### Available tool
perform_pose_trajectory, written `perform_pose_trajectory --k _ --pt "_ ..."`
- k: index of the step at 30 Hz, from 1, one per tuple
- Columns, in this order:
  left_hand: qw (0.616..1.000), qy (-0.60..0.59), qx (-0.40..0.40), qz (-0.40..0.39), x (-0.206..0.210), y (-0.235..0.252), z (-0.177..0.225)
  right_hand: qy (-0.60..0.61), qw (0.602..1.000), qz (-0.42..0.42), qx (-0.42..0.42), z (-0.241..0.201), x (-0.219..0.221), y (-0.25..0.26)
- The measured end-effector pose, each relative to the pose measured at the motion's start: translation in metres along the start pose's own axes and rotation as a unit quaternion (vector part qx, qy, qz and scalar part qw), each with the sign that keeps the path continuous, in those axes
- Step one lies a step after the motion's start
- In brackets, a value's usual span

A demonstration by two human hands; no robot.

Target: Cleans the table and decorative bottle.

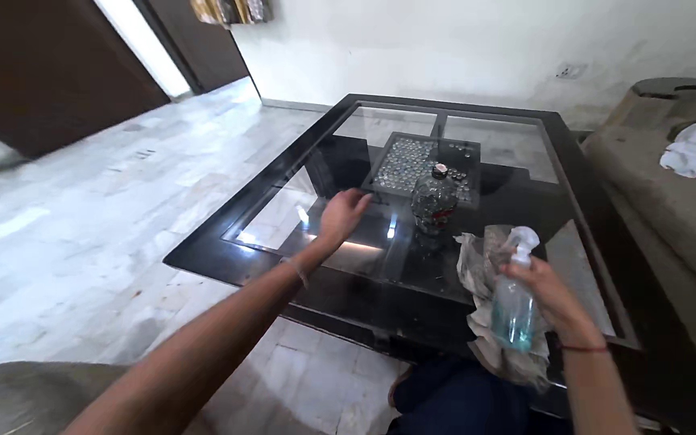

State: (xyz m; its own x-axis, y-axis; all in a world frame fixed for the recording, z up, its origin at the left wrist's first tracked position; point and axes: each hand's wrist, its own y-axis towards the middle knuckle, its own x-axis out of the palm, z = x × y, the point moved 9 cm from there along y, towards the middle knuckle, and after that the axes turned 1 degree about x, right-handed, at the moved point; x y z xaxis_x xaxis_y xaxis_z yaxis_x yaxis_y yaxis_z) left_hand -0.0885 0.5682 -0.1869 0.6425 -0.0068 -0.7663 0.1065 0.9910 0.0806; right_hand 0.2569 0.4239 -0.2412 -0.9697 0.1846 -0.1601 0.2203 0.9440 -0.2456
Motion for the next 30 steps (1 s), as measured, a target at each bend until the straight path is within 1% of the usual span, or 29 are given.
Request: perform_pose_trajectory --k 2,4,6,9,12,16,19,21,24,27,30 --pt "0.995 0.042 0.035 -0.082 0.019 0.027 0.064 0.013 1.000 0.007 0.008 0.011 -0.005 -0.008" --pt "0.986 0.087 0.040 -0.139 0.037 0.049 0.112 0.018 1.000 0.008 0.017 0.017 -0.009 -0.016" --pt "0.975 0.149 0.039 -0.162 0.051 0.065 0.142 0.033 0.999 0.008 0.015 0.022 -0.015 -0.022" --pt "0.955 0.245 0.027 -0.165 0.061 0.071 0.167 0.044 0.999 0.003 0.000 0.026 -0.022 -0.025" --pt "0.946 0.280 0.006 -0.166 0.062 0.069 0.179 0.039 0.999 -0.002 -0.007 0.028 -0.025 -0.026" --pt "0.954 0.260 -0.011 -0.152 0.061 0.071 0.182 0.059 0.998 -0.012 -0.013 0.029 -0.025 -0.028" --pt "0.959 0.250 0.007 -0.134 0.051 0.072 0.195 0.054 0.998 -0.016 -0.015 0.028 -0.023 -0.030" --pt "0.955 0.255 0.026 -0.149 0.046 0.078 0.200 0.050 0.998 -0.019 -0.014 0.029 -0.019 -0.031" --pt "0.953 0.247 0.006 -0.174 0.047 0.081 0.187 0.049 0.998 -0.027 -0.007 0.031 -0.016 -0.028" --pt "0.958 0.224 -0.016 -0.180 0.051 0.091 0.178 0.040 0.999 -0.027 0.008 0.033 -0.017 -0.024" --pt "0.952 0.226 -0.026 -0.205 0.056 0.088 0.176 0.047 0.999 -0.024 0.012 0.039 -0.018 -0.022"
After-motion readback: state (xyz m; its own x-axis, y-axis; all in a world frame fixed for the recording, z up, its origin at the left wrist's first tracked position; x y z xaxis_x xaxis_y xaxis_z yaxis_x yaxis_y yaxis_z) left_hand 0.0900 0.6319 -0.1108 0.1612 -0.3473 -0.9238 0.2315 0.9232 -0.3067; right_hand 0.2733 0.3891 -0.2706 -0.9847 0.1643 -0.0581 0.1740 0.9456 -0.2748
